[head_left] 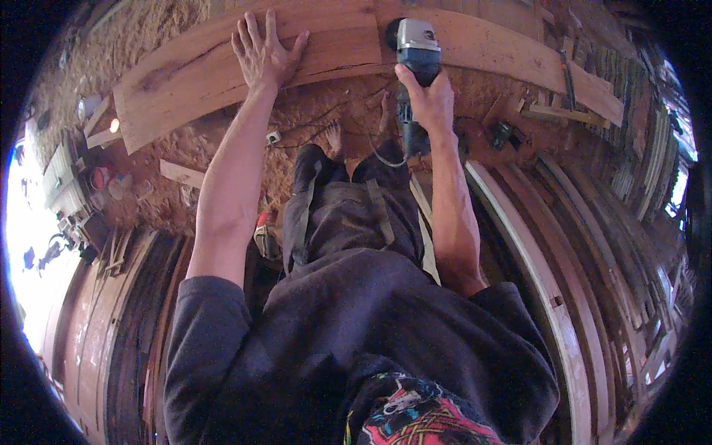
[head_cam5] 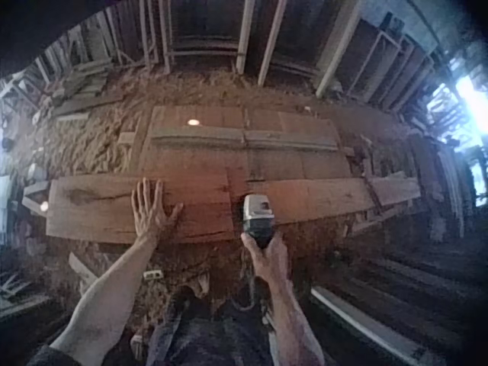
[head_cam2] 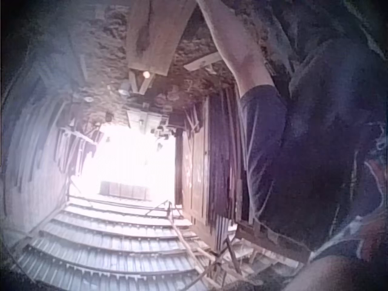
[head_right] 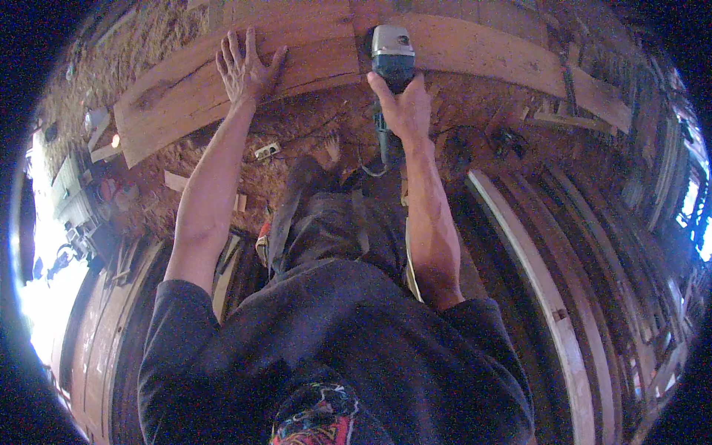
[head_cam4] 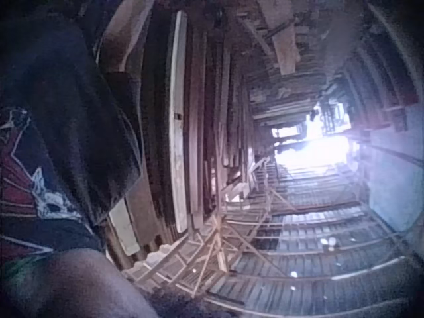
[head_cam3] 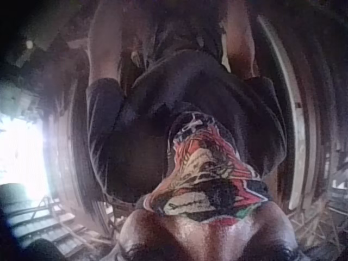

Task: The person uses an orbital sander to smooth the surface of a wooden plank. They hold the plank with one hand and operate the sander with the other, moving it along the length of the wood. The person occasionally repositions the plank to access different areas.

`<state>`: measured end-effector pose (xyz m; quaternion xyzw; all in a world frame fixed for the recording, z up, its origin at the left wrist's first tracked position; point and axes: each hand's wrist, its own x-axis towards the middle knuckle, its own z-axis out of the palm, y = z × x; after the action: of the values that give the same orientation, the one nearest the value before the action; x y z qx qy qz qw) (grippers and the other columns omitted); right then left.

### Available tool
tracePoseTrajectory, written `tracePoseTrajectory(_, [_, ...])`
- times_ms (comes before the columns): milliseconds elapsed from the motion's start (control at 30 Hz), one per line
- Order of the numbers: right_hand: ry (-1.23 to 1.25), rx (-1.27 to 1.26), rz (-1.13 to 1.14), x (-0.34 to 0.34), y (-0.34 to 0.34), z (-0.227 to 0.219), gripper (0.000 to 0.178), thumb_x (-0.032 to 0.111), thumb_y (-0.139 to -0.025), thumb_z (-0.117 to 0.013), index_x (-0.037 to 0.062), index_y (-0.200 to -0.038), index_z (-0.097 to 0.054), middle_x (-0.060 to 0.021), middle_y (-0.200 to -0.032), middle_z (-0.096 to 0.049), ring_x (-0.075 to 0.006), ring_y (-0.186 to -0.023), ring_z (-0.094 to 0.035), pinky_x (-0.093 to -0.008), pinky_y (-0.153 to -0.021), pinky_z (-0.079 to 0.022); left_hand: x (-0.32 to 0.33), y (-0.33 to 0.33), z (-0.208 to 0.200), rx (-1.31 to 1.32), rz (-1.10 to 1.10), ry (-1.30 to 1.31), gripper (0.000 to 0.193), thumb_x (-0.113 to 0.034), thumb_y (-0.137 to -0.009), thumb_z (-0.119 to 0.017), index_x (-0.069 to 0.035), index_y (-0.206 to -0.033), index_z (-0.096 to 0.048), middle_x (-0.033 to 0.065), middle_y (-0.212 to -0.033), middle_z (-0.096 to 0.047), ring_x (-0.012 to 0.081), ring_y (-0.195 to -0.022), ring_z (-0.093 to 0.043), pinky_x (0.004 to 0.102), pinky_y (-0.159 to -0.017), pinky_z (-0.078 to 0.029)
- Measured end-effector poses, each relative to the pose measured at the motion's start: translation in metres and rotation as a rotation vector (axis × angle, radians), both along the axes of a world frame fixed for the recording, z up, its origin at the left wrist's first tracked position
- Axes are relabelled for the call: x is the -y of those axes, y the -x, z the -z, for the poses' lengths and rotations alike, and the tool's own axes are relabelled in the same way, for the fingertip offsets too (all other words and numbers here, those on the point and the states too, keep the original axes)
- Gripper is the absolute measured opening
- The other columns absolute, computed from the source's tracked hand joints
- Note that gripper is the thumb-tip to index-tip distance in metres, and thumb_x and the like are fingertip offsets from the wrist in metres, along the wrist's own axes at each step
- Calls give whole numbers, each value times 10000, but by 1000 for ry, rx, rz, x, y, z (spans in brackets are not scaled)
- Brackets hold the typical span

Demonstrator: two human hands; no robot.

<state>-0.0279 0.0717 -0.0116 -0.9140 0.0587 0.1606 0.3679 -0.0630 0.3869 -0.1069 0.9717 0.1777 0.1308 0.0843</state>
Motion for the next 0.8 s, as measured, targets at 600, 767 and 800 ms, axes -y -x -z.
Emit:
tracePoseTrajectory(600, [-20,79,18,-21,-12,1,814,634,-795,-817,-72,-1159,-636,-221,-985,-741,-346,-926,-735,-454,-839,-566,0,1,1,15,11,8,959,-752,-925,-545,-152,-1639,-320,269,-1693,-218,447,-1582,-160,590,-1281,-88])
tracePoseTrajectory(767, [-37,50,35,-19,-22,3,843,684,-785,-800,-76,-1110,-633,-248,-949,-745,-410,-925,-747,-501,-844,-576,2,1,-1,12,-1,-3,967,-746,-921,-560,-146,-1639,-319,276,-1683,-239,453,-1574,-177,590,-1280,-96])
tracePoseTrajectory(800, [-37,55,40,-21,-24,4,841,680,-785,-801,-77,-1108,-632,-248,-947,-745,-411,-925,-747,-503,-845,-576,3,0,-3,8,0,4,965,-746,-922,-559,-144,-1638,-321,277,-1683,-237,453,-1574,-178,589,-1281,-97])
